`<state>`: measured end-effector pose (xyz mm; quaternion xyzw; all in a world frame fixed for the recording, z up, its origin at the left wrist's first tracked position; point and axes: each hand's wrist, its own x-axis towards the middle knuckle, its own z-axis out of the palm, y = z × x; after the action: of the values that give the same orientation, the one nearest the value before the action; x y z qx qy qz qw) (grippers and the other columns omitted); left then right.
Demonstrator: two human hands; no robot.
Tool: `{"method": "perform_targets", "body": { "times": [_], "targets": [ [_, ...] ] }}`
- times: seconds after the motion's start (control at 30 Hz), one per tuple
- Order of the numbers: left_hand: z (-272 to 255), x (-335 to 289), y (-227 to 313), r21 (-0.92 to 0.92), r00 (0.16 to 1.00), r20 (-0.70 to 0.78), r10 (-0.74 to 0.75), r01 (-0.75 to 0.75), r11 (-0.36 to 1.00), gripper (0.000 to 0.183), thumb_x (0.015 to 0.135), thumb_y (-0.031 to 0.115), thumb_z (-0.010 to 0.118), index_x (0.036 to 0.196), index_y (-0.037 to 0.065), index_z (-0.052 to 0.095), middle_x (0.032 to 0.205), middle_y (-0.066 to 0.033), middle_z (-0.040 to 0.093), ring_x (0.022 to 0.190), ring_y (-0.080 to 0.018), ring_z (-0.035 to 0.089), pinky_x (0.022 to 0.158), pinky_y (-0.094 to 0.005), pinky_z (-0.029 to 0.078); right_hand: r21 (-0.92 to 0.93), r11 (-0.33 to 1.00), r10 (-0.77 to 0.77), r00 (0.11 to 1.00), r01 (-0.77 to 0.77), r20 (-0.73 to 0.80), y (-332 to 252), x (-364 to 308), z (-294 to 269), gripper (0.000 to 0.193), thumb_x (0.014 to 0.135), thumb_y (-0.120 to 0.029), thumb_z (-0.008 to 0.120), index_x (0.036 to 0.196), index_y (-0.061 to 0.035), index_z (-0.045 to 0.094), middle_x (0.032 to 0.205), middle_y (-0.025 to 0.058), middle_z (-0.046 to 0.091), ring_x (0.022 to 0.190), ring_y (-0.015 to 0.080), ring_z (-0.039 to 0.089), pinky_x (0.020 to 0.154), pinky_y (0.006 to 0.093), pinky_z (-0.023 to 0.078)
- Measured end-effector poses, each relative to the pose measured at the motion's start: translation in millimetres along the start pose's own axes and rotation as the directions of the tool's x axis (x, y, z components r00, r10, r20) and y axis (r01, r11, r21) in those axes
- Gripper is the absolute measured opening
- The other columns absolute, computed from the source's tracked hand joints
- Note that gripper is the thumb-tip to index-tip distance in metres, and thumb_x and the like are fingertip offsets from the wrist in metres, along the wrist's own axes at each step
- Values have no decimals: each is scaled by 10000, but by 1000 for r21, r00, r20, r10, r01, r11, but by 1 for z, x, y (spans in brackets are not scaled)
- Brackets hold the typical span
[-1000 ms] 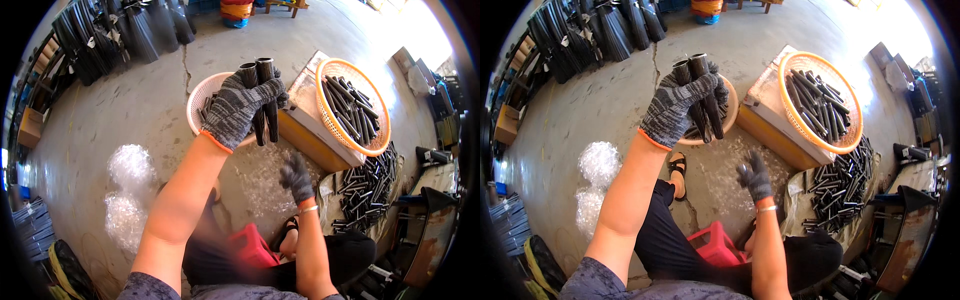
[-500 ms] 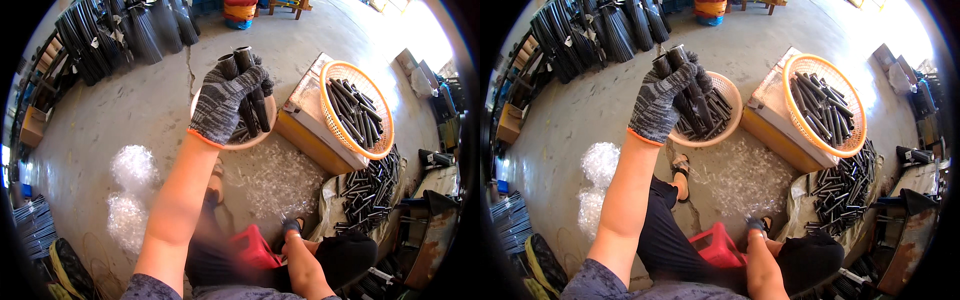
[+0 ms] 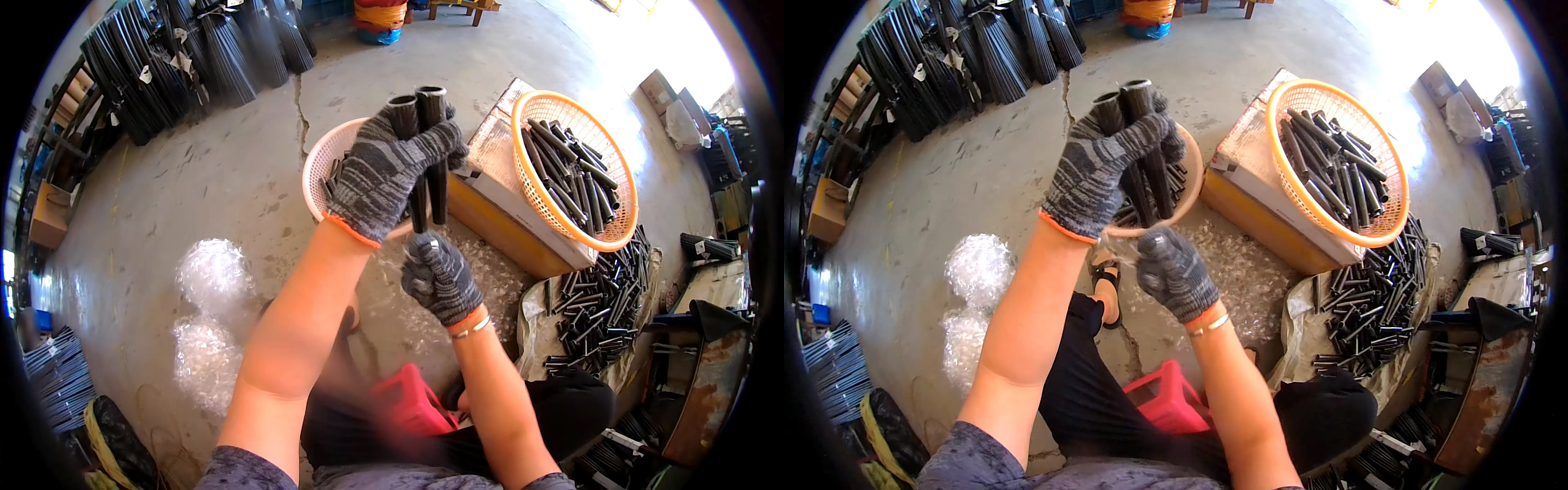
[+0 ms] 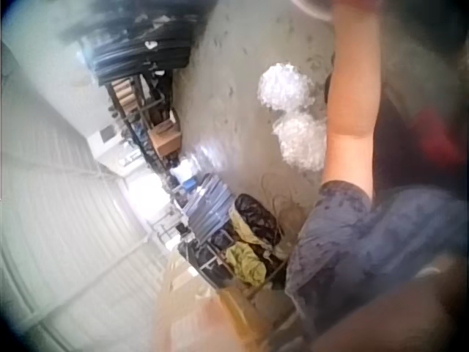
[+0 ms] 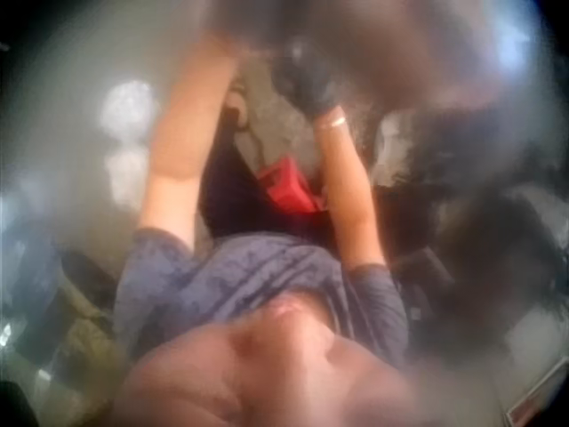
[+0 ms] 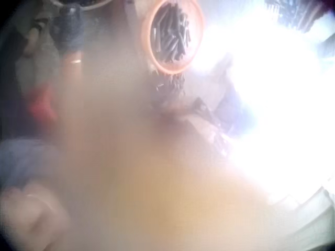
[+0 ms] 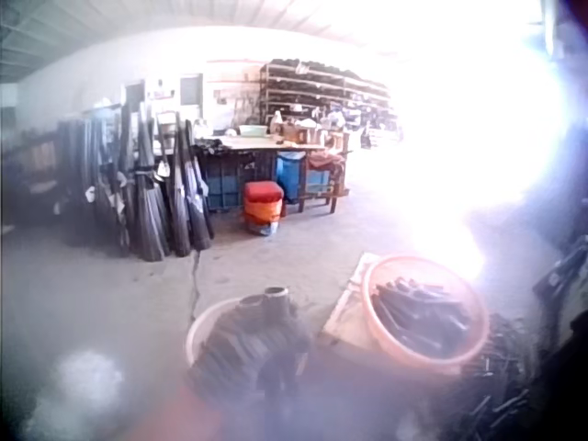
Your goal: The person takes black metal pipes from a basket and puts them into bubble wrap packaging, then places the packaged pipes into another basket.
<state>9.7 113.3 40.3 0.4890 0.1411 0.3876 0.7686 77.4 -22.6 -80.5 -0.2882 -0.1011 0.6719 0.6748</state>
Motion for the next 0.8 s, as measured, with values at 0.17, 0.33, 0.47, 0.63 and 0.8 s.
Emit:
{"method": "perform_targets", "body": {
  "times": [0.17, 0.33, 0.47, 0.63, 0.8],
  "targets": [
    [-9, 2, 22, -76, 989, -137, 46, -57, 995, 139, 841, 56, 641, 959, 10, 583, 775, -72, 619, 701, -160, 603, 656, -280, 506, -715, -689, -185, 926, 116, 329, 109, -92, -222, 210, 867, -172, 547, 1050, -71, 522, 893, 109, 564, 787, 290, 569, 702, 409, 475],
    [-16, -5, 16, -17, 996, -93, -13, 11, 1000, 131, 846, 79, 642, 950, 16, 593, 776, -65, 629, 711, -158, 614, 663, -276, 506, -340, 651, 86, 512, -678, -855, 114, -106, -225, 427, 875, -238, 564, 1277, -111, 496, 1249, 200, 545, 1004, 320, 611, 797, 436, 525],
    [-5, -5, 11, 8, 996, -69, -57, 58, 998, 142, 845, 87, 646, 961, 20, 597, 806, -72, 646, 744, -166, 636, 679, -280, 518, -643, 766, -222, 925, -31, -309, 8, -25, -112, 781, 775, -127, 739, 1393, -46, 269, 1359, 167, 421, 677, 206, 633, 472, 270, 477],
    [13, -1, -4, -118, 994, -31, -100, 96, 988, 171, 838, 64, 648, 987, 18, 578, 814, -71, 632, 743, -181, 638, 677, -291, 524, -244, 945, -149, 950, 219, 273, -31, 5, 7, 591, 772, -165, 732, 1268, -31, 441, 928, 112, 615, 614, 164, 596, 476, 261, 460],
    [-6, 1, 5, -152, 989, -110, -94, 77, 985, 170, 841, 63, 646, 985, 18, 565, 821, -74, 623, 741, -187, 631, 675, -295, 523, -972, 51, -458, 870, 229, 181, 49, -13, -89, 89, 769, -131, 613, 766, -89, 534, 714, 83, 544, 682, 246, 553, 647, 324, 472]
  ]
}}
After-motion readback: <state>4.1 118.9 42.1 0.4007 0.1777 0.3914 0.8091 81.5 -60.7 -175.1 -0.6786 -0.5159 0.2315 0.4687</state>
